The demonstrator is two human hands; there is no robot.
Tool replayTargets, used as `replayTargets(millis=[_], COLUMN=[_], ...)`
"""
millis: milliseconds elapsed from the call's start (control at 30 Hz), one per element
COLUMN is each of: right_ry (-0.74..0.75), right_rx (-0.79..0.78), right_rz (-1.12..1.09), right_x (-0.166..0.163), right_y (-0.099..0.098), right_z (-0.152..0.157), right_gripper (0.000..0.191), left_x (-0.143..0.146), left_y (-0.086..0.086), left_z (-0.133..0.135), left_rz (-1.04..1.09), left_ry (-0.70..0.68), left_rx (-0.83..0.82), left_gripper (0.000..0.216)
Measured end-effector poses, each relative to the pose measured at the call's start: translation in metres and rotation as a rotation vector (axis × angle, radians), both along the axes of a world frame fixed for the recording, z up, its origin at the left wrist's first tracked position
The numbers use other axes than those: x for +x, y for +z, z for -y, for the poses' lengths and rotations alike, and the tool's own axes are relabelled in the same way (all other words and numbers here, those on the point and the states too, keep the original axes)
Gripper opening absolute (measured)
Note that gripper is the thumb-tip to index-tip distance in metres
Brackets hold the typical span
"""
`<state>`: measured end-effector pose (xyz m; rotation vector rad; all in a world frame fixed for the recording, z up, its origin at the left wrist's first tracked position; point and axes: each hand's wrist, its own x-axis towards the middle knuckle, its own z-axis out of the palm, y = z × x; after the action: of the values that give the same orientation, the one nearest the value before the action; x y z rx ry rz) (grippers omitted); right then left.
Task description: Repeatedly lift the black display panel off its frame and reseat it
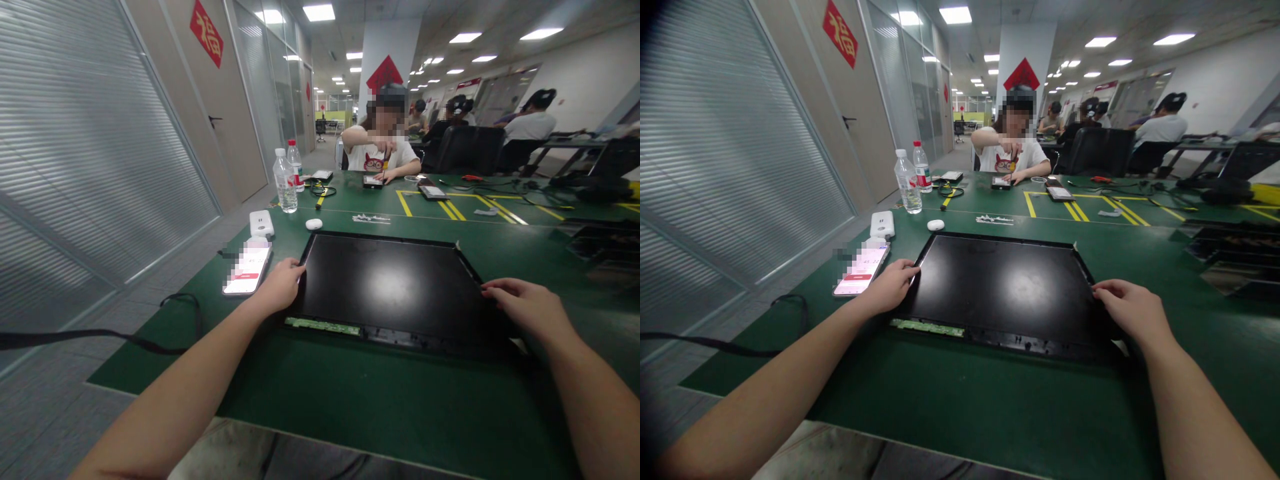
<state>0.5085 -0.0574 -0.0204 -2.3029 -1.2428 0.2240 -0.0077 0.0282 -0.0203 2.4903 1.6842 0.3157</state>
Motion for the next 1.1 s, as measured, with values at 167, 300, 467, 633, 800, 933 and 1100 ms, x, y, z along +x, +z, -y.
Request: replayTargets(millis=[167, 300, 467, 633, 800, 933, 1100], right_ry=[-0.005, -0.015, 0.010, 0.003, 0.007, 0.005, -0.008], right_rx=[-0.007, 0.001, 0.042, 0.037, 0.022, 0.045, 0.051], right_rz=[-0.010, -0.007, 0.000, 0.001, -0.010, -0.022, -0.039], right_x=[-0.0060, -0.0062, -0.0012, 0.0010, 0.0020, 0.0023, -0.0007], right_y=[0.0057, 0.0058, 0.0005, -0.0009, -0.0007, -0.0017, -0.0009], right_z=[0.0014, 0.0019, 0.0008, 0.0001, -0.0002, 0.0002, 0.0009], right_gripper=[0.037, 0.036, 0.035, 0.036, 0.036, 0.036, 0.038], left_x=[-0.0002, -0.0019, -0.0025, -0.0013, -0.0022, -0.0013, -0.0023], left_y=[0.0001, -0.0006, -0.0021, 0.0024, 0.0047, 0.0028, 0.0008], left_z=[-0.0008, -0.0009, -0.0008, 0.0006, 0.0012, 0.0013, -0.0014], left_rz=[0.016, 0.083, 0.098, 0.106, 0.135, 0.091, -0.023], left_ry=[0.006, 0.005, -0.005, 0.015, 0.044, 0.085, 0.140], left_rx=[-0.017, -0.017, -0.008, -0.042, -0.051, 0.010, 0.000], left_gripper=[0.052, 0.051, 0.050, 0.050, 0.054, 0.053, 0.044])
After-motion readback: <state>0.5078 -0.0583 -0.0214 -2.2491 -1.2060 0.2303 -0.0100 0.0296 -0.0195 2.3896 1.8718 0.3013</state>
